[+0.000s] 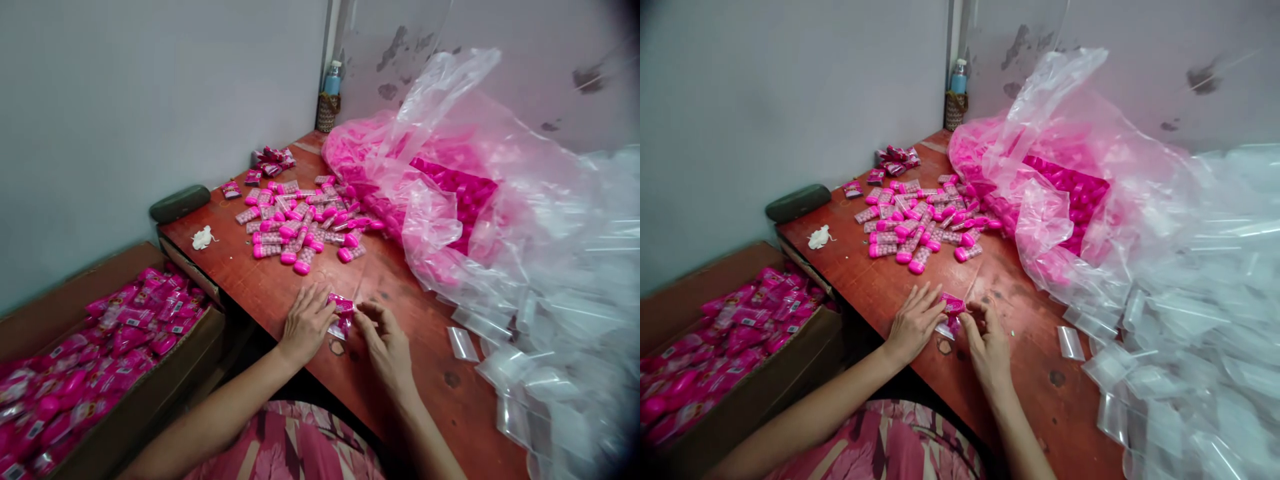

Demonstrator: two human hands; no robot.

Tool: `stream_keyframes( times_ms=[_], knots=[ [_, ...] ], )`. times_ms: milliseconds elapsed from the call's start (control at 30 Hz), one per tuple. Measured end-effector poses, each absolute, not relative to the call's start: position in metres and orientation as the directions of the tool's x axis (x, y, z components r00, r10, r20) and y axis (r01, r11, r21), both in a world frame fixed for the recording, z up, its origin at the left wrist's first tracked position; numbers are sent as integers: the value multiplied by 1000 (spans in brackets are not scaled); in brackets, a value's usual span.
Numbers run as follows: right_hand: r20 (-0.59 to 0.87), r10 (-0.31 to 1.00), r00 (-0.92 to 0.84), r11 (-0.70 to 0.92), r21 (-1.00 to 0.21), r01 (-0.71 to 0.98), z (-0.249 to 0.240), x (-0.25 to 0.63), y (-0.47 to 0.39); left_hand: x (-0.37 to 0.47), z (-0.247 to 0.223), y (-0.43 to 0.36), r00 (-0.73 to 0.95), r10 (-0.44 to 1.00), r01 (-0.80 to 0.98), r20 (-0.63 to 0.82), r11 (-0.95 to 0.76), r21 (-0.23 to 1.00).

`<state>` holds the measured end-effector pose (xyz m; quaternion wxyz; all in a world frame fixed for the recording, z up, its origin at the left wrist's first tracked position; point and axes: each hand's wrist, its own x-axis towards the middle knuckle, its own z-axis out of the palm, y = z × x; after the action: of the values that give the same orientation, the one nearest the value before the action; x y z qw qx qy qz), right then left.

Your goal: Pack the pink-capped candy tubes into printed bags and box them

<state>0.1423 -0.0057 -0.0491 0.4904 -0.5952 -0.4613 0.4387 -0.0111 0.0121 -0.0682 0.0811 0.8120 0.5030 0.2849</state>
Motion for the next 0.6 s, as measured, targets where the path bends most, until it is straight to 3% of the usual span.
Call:
stream_keyframes(
  times_ms=[100,167,267,333,400,500,533,600],
  knots=[
    [-66,992,109,-70,-997,35,-50,137,0,-10,-61,10,292,861,682,415,-492,541],
    [-97,993,69,-91,-992,-91,-48,134,4,-10,-54,8,219,897,565,385,-438,699],
    [-122,992,15,-118,-980,-162,-42,133,10,-13,-44,9,106,985,259,134,-158,953],
    [-141,984,-105,-154,-981,-121,-37,135,17,-16,-41,11,161,984,45,-80,73,996],
    [-148,962,-228,-149,-989,12,-33,139,28,-17,-41,14,229,946,-131,-227,262,956],
    [-30,973,-227,59,-926,373,-30,149,57,-18,-44,16,201,912,-337,-358,408,849],
    [48,978,-203,150,-839,523,-30,152,69,-18,-44,16,183,903,-374,-388,429,822],
    [179,958,-225,287,-551,784,-32,159,95,-19,-44,16,147,886,-422,-440,459,782]
  ],
)
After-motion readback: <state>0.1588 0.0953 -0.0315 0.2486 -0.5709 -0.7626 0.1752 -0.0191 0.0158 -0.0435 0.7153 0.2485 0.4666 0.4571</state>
